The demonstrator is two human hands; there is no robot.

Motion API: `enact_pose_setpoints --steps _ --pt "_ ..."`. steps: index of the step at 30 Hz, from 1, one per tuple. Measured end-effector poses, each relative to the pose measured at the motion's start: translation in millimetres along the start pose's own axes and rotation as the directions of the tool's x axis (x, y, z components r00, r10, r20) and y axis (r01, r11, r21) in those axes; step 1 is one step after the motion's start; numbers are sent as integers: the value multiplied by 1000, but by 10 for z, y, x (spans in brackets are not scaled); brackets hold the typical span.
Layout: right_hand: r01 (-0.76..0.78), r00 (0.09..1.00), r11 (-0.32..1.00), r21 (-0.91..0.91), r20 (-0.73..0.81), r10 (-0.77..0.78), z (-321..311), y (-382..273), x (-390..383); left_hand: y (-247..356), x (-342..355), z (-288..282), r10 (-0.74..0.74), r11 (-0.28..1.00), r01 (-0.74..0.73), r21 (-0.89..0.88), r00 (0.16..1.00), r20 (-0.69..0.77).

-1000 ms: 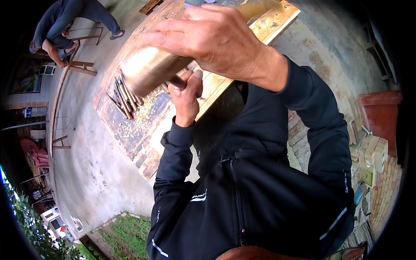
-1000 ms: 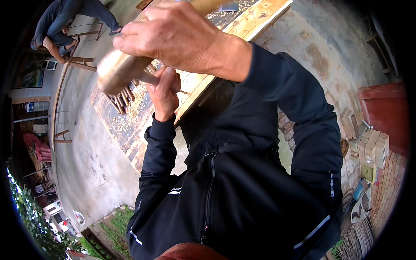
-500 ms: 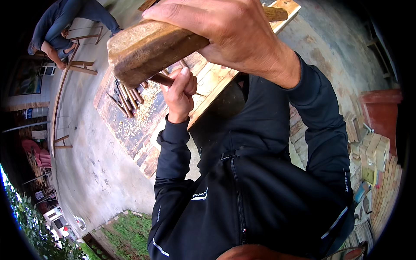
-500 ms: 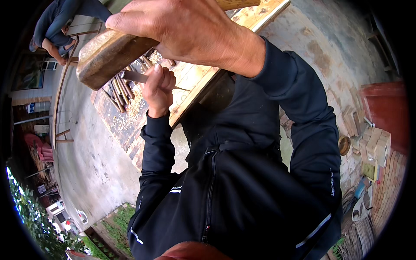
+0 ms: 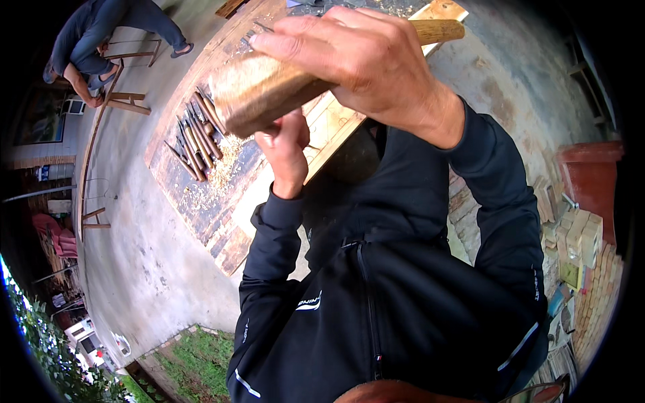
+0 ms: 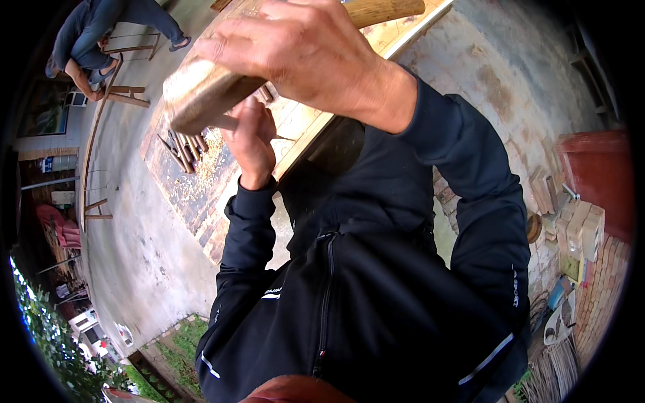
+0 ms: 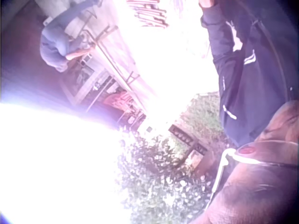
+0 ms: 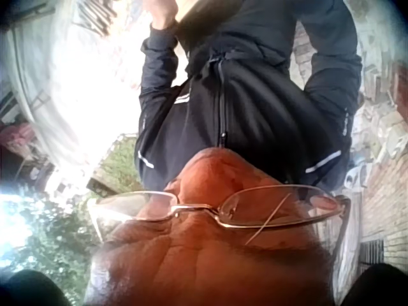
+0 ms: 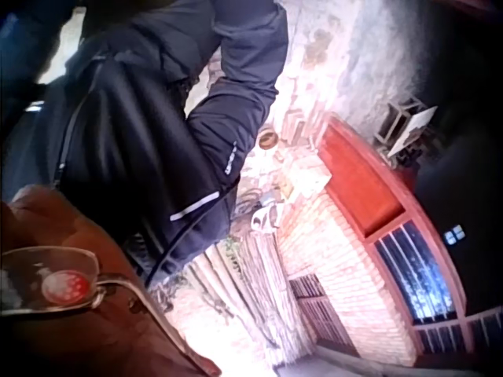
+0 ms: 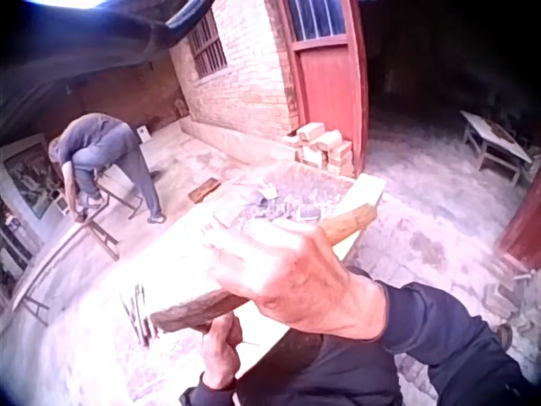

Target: The person chisels a piece of wood by striking a chisel with a mallet to carve shapes into the wood.

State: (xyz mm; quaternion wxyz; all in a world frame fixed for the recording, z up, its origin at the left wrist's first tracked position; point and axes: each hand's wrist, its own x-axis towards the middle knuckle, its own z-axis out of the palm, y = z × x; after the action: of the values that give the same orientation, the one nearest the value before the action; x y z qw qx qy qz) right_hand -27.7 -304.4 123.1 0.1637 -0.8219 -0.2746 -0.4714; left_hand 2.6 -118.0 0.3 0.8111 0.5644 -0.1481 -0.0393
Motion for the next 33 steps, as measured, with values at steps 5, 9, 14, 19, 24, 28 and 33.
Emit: enact_pose_setpoints --steps 5,9,14,19,24,28,33 --pt "-135 991 987 92 37 132 -90 -18 -33 68 67 -108 -159 987 158 32 928 336" --pt "-118 991 985 127 -51 125 -115 -29 -29 50 77 -86 -160 986 130 105 913 374" --pt "-178 963 976 122 -182 198 -153 -37 71 100 65 10 -202 970 136 203 912 357" --pt "-465 768 780 420 -248 591 -377 -214 86 185 -34 147 -154 950 30 310 911 382" --pt "-324 701 809 491 -450 553 -514 -145 -335 106 -70 258 -47 973 -63 224 889 455" --pt "-185 967 968 -169 145 210 -423 -144 -374 57 -48 148 -29 951 -120 284 882 471" --pt "-450 837 873 187 -252 486 -575 -293 -374 123 -12 193 -78 947 -93 308 861 502"
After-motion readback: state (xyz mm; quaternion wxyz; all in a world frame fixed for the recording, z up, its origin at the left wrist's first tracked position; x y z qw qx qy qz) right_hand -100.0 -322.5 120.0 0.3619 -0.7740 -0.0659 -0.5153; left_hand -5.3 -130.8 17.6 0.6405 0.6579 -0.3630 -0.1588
